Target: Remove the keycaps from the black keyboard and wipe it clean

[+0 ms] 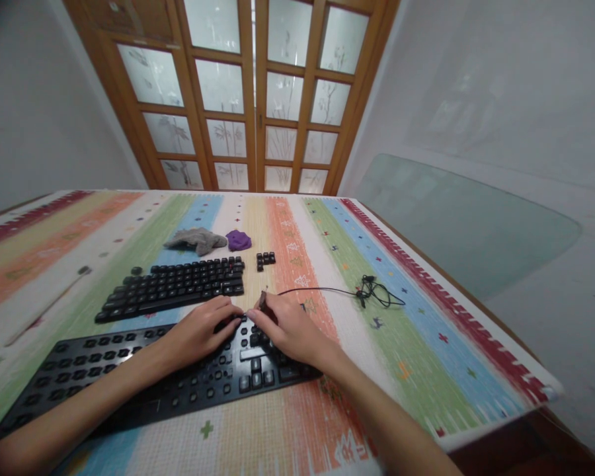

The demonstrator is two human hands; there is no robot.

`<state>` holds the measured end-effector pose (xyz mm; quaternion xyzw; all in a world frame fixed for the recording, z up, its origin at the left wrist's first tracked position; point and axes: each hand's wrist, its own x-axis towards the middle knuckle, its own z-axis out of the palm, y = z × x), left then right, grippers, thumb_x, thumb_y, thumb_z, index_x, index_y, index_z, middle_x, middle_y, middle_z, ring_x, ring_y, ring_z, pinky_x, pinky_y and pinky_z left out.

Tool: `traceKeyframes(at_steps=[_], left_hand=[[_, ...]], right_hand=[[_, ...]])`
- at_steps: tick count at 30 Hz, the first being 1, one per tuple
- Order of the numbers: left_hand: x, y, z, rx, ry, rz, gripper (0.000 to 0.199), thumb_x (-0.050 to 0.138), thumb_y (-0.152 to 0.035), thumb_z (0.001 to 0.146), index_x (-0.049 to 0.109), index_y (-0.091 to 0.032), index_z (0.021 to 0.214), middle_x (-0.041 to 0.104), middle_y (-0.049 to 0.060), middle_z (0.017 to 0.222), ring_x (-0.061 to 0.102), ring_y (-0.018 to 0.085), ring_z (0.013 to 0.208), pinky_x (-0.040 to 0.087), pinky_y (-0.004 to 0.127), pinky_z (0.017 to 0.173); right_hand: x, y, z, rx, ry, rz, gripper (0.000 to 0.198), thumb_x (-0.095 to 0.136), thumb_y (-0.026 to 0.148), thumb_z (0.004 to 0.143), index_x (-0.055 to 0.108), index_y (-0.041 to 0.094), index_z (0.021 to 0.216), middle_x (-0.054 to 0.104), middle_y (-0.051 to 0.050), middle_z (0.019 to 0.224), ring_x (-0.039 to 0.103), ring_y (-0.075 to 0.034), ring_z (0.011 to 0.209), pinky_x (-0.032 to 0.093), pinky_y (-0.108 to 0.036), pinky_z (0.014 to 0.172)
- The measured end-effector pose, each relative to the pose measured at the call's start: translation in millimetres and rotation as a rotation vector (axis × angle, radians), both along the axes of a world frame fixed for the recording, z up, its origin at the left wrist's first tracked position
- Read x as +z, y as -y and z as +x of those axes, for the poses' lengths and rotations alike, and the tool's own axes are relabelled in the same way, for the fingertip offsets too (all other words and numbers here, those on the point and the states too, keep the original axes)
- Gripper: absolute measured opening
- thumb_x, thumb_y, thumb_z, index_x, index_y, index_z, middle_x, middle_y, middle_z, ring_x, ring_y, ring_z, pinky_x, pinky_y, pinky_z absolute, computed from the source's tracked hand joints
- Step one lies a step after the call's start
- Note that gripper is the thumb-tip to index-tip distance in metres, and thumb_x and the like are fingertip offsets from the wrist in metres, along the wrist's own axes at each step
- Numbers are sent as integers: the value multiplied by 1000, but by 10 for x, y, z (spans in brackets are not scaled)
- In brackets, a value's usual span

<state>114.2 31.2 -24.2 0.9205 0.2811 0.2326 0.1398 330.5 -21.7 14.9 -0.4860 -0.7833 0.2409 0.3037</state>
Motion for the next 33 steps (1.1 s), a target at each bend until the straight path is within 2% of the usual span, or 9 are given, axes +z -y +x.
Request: traceKeyframes(at_steps=[4,12,17,21,25,29,33], left_hand=[[1,1,-1,4,-4,-12,16,48,-18,95,63,-17,98,62,7,91,59,20,86,51,34,77],[-13,6,-6,2,14,-20,16,48,-17,94,63,-17,98,62,7,91,59,20,86,50,33,76],[3,6,-3,1,10,-21,15,48,-19,95,63,-17,98,61,7,90,59,20,84,50,34,76],[0,-2,-4,-7,13,-17,16,48,-19,95,63,-17,100,62,7,90,59,20,85,51,34,77],[17,2,-5,-6,21,-21,16,47,-19,95,63,-17,99,62,7,90,59,20,85,51,35,77],[121,42,4,-15,46,-34,15,50,-18,91,63,-18,100,62,6,89,59,20,85,51,35,77],[258,96,38,-20,66,-64,19,60,-24,87,62,-18,104,61,4,87,59,19,82,50,33,76]], right_hand=[[15,39,-37,42,45,56,24,45,33,100,58,17,89,66,-7,85,60,-19,78,46,-32,74],[40,132,-98,251,267,256,21,39,23,99,56,16,90,60,-9,87,56,-20,79,44,-32,73],[80,49,19,121,150,54,23,38,27,101,55,17,90,64,-7,87,59,-19,79,45,-32,76],[-8,-61,101,14,24,-39,26,38,30,101,56,17,88,64,-6,86,60,-19,80,45,-32,76],[-99,-127,135,-76,-123,-128,26,39,33,101,56,17,89,62,-3,78,59,-16,71,45,-30,71],[-63,-121,146,-89,-200,-128,29,40,37,100,57,17,90,60,-1,75,58,-15,65,45,-29,67],[0,-86,137,-44,-185,-72,30,39,38,101,57,17,89,60,-2,77,58,-15,69,45,-29,69]])
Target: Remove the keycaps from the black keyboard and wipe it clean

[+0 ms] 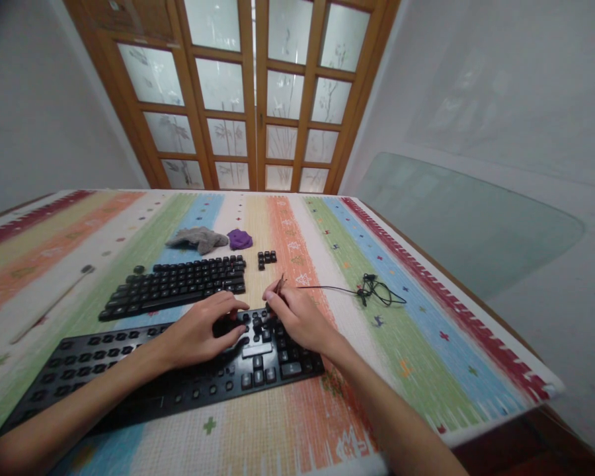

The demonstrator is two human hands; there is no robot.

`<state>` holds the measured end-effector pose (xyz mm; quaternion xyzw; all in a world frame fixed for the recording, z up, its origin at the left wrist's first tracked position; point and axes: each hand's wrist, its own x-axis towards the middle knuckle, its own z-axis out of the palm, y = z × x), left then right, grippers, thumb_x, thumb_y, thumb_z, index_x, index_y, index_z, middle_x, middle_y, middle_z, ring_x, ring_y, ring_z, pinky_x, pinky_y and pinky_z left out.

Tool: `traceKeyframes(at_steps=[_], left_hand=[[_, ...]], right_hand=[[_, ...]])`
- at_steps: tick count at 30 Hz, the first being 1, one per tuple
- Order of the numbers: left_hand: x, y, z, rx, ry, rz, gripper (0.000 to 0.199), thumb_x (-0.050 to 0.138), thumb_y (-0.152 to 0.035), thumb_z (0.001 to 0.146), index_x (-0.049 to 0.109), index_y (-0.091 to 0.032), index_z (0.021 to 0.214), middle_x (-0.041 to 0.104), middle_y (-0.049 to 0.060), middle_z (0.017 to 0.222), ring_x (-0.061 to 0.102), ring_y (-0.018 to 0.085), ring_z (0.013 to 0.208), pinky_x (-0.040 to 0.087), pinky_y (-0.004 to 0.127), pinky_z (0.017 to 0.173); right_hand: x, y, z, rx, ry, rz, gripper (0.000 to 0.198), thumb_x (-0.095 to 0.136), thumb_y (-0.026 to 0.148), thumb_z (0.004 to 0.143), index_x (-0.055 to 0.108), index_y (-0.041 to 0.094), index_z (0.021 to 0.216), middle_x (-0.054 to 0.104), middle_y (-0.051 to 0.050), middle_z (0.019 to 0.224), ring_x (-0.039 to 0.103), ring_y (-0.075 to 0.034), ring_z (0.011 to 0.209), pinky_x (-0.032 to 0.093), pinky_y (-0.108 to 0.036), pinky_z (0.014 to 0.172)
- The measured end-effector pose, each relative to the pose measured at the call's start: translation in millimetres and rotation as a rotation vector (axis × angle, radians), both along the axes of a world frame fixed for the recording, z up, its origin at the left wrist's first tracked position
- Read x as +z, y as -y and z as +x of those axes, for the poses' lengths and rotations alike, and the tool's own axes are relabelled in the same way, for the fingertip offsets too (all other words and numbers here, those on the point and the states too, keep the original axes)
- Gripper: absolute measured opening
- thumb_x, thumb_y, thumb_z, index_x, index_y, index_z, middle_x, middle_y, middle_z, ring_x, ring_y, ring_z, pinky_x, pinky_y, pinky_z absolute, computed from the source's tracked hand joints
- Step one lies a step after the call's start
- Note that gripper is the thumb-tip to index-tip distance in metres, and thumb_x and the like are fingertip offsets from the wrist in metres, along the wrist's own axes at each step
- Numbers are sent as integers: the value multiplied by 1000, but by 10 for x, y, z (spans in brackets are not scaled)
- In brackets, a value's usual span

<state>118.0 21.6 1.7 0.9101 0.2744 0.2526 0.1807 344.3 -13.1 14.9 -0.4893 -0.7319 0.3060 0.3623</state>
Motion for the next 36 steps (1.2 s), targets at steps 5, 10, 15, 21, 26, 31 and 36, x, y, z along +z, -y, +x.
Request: traceKeyframes(at_steps=[5,10,15,21,26,31,36], left_hand=[[66,-4,81,-44,-51,29,17,61,-32,90,63,-18,99,61,5,88,58,19,82,50,32,75],[137,-84,147,-117,-114,38,16,56,-31,94,63,-17,91,60,5,87,58,18,81,48,31,73],[272,-272,184,-164,-74,80,15,55,-29,93,62,-17,87,58,2,80,55,16,75,45,28,69],[206,-710,383,-15,-144,284,14,57,-27,92,64,-14,92,59,4,81,56,18,77,45,29,70],[89,-956,635,56,-340,344,13,58,-22,90,65,-11,92,64,11,94,59,23,90,47,33,78],[25,-1046,782,89,-388,347,13,55,-18,89,66,-11,88,64,11,89,59,25,89,48,35,79],[-5,-1078,838,118,-418,348,14,55,-17,88,66,-9,89,64,13,89,60,25,90,48,34,79]], right_hand=[[21,37,-13,28,0,49,28,39,36,101,58,17,91,60,-2,80,58,-16,73,45,-29,71],[47,50,-7,12,41,113,29,39,36,101,57,18,88,63,-4,82,58,-17,74,45,-30,73],[62,41,-4,-2,117,148,27,38,33,101,55,19,87,65,-6,85,60,-19,80,45,-32,77],[101,56,-7,-26,148,154,27,41,32,100,53,19,79,64,-6,81,59,-19,76,44,-33,74],[127,68,5,-31,135,157,28,40,33,100,56,19,82,63,-5,78,58,-19,74,44,-33,72],[123,73,10,-30,153,154,28,39,34,100,58,18,86,63,-6,81,59,-19,76,44,-33,75],[116,79,11,-28,162,159,30,40,34,99,58,18,83,65,-7,81,59,-19,76,44,-33,76]])
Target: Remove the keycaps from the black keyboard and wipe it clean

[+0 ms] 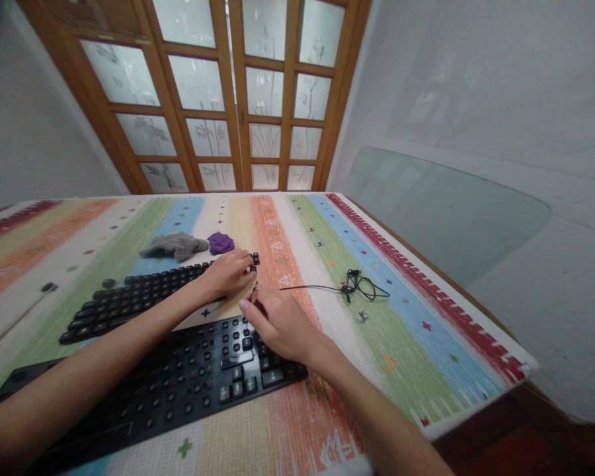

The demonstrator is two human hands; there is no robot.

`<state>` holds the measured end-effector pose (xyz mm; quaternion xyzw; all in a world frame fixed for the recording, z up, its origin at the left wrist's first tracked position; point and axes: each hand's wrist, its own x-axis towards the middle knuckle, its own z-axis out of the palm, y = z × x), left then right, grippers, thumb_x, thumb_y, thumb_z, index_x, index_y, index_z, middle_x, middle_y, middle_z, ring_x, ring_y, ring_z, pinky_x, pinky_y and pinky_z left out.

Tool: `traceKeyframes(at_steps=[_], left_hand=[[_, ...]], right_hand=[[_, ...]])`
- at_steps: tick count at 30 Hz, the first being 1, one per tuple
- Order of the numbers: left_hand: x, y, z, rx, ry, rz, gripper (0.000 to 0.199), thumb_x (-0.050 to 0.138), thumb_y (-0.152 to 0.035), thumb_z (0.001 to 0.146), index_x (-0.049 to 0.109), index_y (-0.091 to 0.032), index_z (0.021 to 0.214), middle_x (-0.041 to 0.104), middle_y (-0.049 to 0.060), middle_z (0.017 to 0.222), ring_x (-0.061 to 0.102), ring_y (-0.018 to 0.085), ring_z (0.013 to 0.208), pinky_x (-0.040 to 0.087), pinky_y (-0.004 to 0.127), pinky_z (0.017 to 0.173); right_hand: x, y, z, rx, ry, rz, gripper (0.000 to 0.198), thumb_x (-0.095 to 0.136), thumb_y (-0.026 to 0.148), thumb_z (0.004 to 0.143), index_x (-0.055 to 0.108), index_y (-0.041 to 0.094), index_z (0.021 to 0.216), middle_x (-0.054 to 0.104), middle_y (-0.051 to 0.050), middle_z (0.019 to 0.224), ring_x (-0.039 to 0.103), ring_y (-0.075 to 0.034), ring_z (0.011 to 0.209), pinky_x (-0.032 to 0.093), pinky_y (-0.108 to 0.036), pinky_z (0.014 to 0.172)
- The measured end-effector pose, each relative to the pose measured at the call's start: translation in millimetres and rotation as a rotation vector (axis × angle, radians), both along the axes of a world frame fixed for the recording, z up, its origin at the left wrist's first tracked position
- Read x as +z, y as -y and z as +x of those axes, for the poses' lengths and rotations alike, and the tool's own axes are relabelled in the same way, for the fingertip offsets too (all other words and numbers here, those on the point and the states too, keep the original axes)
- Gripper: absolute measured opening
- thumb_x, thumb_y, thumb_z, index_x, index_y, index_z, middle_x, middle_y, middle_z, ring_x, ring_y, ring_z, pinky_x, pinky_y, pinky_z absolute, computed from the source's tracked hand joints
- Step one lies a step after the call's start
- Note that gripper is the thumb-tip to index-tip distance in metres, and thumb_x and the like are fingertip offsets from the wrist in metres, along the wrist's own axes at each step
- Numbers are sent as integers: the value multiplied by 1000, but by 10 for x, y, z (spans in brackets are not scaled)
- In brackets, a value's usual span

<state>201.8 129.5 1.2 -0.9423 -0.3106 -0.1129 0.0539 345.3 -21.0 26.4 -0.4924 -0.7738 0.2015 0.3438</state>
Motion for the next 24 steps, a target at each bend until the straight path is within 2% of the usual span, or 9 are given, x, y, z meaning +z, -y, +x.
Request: traceKeyframes(at_steps=[9,19,24], left_hand=[[-42,-41,-8,37,-24,5,17,54,-19,88,67,-9,91,64,13,90,60,25,91,48,34,79],[-52,-59,-37,29,-13,4,15,54,-18,88,67,-9,89,64,13,88,60,25,88,47,34,77],[-43,-51,-49,14,4,-3,16,55,-17,88,66,-7,94,64,14,91,60,25,90,47,34,78]], right_hand=[[-19,-9,-7,13,21,24,31,39,34,100,56,17,80,66,-8,84,59,-19,79,45,-33,77],[-20,-6,-13,25,36,7,32,39,35,100,56,18,80,65,-7,83,59,-18,78,44,-33,77],[-15,-2,-11,17,35,-3,31,40,35,100,56,17,80,65,-7,81,59,-19,78,44,-33,76]])
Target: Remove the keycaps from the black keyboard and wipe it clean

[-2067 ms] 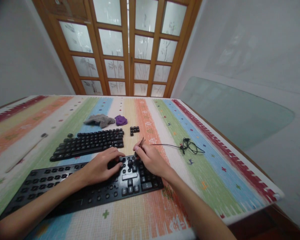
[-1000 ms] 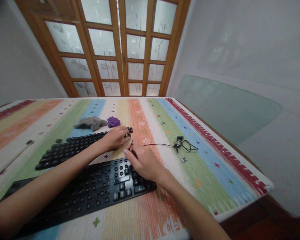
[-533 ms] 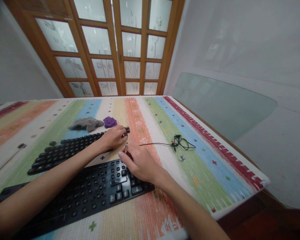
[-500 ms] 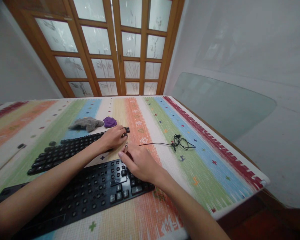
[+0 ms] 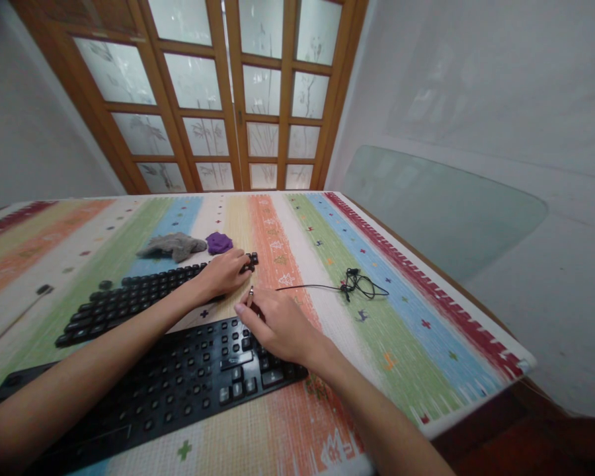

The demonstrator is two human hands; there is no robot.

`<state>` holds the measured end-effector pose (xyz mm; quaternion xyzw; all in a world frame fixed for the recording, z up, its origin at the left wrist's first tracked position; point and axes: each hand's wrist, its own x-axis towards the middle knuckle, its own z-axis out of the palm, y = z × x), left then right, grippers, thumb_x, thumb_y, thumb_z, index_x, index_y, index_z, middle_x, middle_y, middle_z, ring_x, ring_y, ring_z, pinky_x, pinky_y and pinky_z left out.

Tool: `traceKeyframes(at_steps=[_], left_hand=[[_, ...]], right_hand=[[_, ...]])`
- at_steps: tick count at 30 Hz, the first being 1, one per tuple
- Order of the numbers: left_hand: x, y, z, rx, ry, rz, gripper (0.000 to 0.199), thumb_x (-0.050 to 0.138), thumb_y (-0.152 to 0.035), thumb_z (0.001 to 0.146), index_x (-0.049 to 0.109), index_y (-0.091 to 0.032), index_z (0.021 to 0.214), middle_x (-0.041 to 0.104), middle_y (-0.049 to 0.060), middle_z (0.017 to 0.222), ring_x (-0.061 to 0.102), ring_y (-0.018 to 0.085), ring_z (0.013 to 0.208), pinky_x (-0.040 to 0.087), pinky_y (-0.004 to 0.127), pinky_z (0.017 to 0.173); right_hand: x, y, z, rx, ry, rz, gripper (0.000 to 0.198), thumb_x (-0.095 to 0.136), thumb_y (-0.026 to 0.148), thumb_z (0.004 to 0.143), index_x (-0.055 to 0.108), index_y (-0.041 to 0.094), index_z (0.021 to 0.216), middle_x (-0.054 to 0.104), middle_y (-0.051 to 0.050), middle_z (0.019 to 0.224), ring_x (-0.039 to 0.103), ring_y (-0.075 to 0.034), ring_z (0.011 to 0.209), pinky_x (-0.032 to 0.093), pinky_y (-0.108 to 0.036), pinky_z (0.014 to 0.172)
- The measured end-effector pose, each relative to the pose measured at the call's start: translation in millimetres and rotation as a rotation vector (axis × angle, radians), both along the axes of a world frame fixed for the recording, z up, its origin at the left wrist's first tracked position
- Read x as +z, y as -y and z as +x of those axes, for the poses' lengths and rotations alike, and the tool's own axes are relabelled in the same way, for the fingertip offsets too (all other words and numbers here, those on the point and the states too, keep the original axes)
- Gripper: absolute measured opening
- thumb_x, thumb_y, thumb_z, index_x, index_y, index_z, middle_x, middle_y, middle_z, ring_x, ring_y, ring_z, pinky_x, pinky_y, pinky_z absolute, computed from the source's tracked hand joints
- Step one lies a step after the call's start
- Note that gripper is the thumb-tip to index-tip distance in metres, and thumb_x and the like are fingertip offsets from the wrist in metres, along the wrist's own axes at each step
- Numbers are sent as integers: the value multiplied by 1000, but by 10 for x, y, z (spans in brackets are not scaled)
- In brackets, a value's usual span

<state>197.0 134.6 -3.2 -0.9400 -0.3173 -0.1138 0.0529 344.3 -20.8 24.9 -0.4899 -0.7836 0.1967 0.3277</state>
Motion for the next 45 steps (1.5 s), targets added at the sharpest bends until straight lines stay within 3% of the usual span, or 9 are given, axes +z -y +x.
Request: traceKeyframes(at_steps=[4,14,22,30,36,45], left_hand=[[-3,-14,-2,-48,4,-11,20,53,-16,90,66,-11,104,65,12,98,59,23,93,47,32,81],[-20,-47,-37,-51,15,-18,17,53,-16,89,69,-11,91,63,11,90,58,22,87,47,32,76],[17,15,-115,-30,37,-16,15,55,-17,88,67,-12,95,64,11,95,60,23,93,48,33,81],[37,467,-472,-97,119,-80,15,54,-24,92,65,-15,97,63,8,92,62,21,88,50,32,76],[-66,901,-705,-82,175,-195,22,48,-29,96,66,-16,98,65,7,90,63,20,81,50,32,71],[-203,1029,-767,-28,298,-214,25,45,-28,98,66,-17,92,62,6,85,61,17,76,50,29,70]], right_hand=[[-7,0,3,-2,0,-3,30,41,35,100,56,18,80,65,-6,83,59,-18,78,44,-33,77],[-1,3,3,1,-21,3,30,42,36,99,57,17,81,64,-6,81,58,-18,77,44,-32,75],[48,-27,58,20,-77,-11,28,46,32,97,62,16,81,66,-5,78,59,-16,72,43,-29,70],[62,-73,194,116,-68,-35,25,53,32,95,68,15,86,69,-4,79,60,-15,70,44,-28,69],[17,-97,231,183,-97,-140,24,58,36,92,69,15,84,69,-3,76,61,-13,65,46,-27,64],[48,-104,252,185,-121,-103,42,55,42,94,64,16,62,70,-5,74,63,-15,68,48,-29,67]])
